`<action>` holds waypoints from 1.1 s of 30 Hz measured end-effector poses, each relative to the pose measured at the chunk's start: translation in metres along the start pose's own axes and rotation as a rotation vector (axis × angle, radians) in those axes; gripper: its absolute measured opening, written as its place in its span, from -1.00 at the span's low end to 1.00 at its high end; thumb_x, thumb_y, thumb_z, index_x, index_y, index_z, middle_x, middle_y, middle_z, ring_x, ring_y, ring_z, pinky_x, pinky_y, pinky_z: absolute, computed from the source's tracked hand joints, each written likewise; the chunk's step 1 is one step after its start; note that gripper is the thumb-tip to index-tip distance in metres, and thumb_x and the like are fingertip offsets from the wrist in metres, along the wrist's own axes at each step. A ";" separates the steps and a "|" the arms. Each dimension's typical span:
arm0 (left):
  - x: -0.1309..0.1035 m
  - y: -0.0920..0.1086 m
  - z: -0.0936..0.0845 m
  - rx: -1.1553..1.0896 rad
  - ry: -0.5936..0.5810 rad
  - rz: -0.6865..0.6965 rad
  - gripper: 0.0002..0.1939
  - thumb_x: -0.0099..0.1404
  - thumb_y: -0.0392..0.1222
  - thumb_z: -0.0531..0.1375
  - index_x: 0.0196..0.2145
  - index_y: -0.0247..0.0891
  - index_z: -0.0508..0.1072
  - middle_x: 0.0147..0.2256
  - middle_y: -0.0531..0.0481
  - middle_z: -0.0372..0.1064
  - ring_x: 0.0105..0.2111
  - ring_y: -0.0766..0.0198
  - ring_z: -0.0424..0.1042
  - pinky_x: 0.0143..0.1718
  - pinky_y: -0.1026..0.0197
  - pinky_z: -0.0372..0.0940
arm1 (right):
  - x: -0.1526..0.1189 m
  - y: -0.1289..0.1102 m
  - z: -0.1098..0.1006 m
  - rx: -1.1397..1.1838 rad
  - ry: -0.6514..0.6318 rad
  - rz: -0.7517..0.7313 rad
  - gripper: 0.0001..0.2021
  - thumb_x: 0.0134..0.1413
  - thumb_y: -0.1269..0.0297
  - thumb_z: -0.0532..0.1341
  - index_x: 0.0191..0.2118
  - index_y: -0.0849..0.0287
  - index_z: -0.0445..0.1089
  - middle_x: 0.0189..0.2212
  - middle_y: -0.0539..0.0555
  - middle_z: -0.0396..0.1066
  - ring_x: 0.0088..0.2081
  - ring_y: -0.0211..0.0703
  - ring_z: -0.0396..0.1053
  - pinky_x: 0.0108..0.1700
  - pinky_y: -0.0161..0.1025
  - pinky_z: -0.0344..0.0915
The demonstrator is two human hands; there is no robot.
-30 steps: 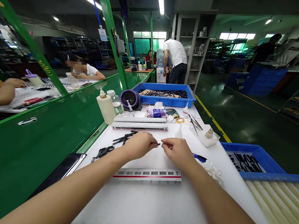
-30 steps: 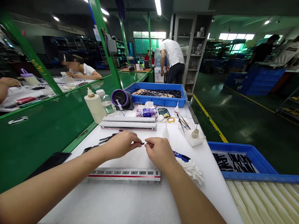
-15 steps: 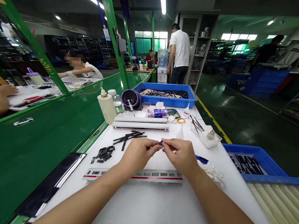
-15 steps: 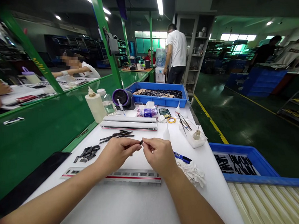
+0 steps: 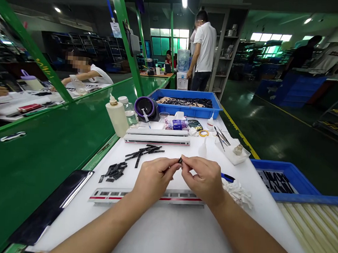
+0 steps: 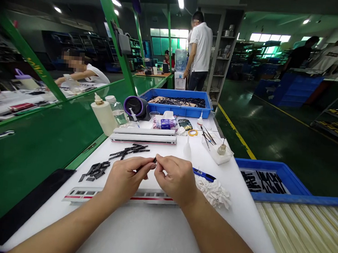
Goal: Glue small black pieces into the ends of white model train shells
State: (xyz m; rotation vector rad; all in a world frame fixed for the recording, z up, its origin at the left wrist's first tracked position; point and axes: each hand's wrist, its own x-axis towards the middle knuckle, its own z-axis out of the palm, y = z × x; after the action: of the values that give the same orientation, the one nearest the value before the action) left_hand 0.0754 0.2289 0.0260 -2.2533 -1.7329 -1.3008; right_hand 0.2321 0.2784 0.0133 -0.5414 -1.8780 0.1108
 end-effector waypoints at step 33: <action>0.000 -0.004 -0.018 0.104 -0.065 0.073 -0.88 0.31 -0.17 0.20 -0.29 -0.24 0.52 -0.40 0.06 0.52 -0.46 0.35 0.44 -0.42 0.31 0.31 | 0.003 0.004 -0.002 0.324 -0.122 0.096 -0.79 0.15 0.50 0.19 -0.15 0.18 0.50 -0.37 0.07 0.54 -0.34 -0.24 0.47 -0.26 -0.28 0.43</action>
State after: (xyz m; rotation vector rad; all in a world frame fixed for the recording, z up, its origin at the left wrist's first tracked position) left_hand 0.0618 0.2215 0.0359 -2.3017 -1.6781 -1.1090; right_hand 0.2345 0.2831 0.0150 -0.4080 -1.9021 0.5122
